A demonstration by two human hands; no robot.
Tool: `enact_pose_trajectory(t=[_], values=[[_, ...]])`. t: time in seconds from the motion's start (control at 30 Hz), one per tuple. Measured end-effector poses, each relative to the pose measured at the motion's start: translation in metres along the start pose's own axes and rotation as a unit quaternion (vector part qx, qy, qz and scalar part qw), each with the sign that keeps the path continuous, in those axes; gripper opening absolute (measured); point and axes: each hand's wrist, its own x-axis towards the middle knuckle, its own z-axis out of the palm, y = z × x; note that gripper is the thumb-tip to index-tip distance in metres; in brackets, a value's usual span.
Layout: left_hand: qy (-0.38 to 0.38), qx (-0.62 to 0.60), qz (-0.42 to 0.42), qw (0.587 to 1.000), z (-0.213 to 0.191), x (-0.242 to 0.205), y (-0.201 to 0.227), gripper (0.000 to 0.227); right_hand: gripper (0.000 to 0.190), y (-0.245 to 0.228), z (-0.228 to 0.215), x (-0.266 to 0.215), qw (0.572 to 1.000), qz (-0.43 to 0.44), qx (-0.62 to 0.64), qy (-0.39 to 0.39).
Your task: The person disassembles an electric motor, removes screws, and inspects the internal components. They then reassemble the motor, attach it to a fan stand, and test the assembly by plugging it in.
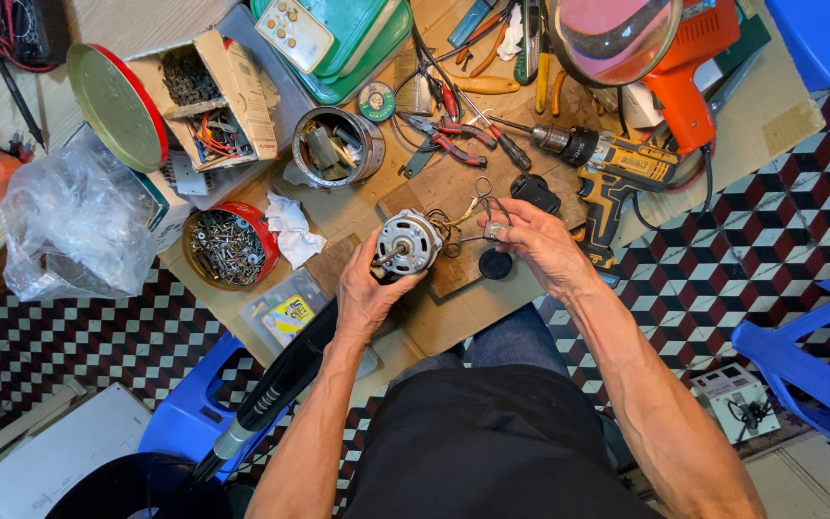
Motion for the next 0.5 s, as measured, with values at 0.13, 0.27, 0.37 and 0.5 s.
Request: enact_pose_trajectory(t=[0.13,0.27,0.37,0.5], values=[[0.002,0.010,-0.003,1.000,-0.001,0.001,0.002,0.088,0.059,-0.001,0.001,-0.003,1.000,-0.001,0.014,0.000],[-0.007,0.001,-0.006,1.000,-0.002,0.001,0.004,0.086,0.057,-0.004,0.003,-0.008,0.999,-0.008,0.031,-0.002],[-0.005,0.003,-0.001,1.000,-0.003,0.001,0.005,0.086,0.056,-0.006,0.004,-0.011,0.999,-0.013,0.042,-0.009],[-0.004,0.005,-0.002,1.000,-0.003,0.001,0.005,0.086,0.056,-0.009,0.006,-0.015,0.999,-0.016,0.034,-0.016]])
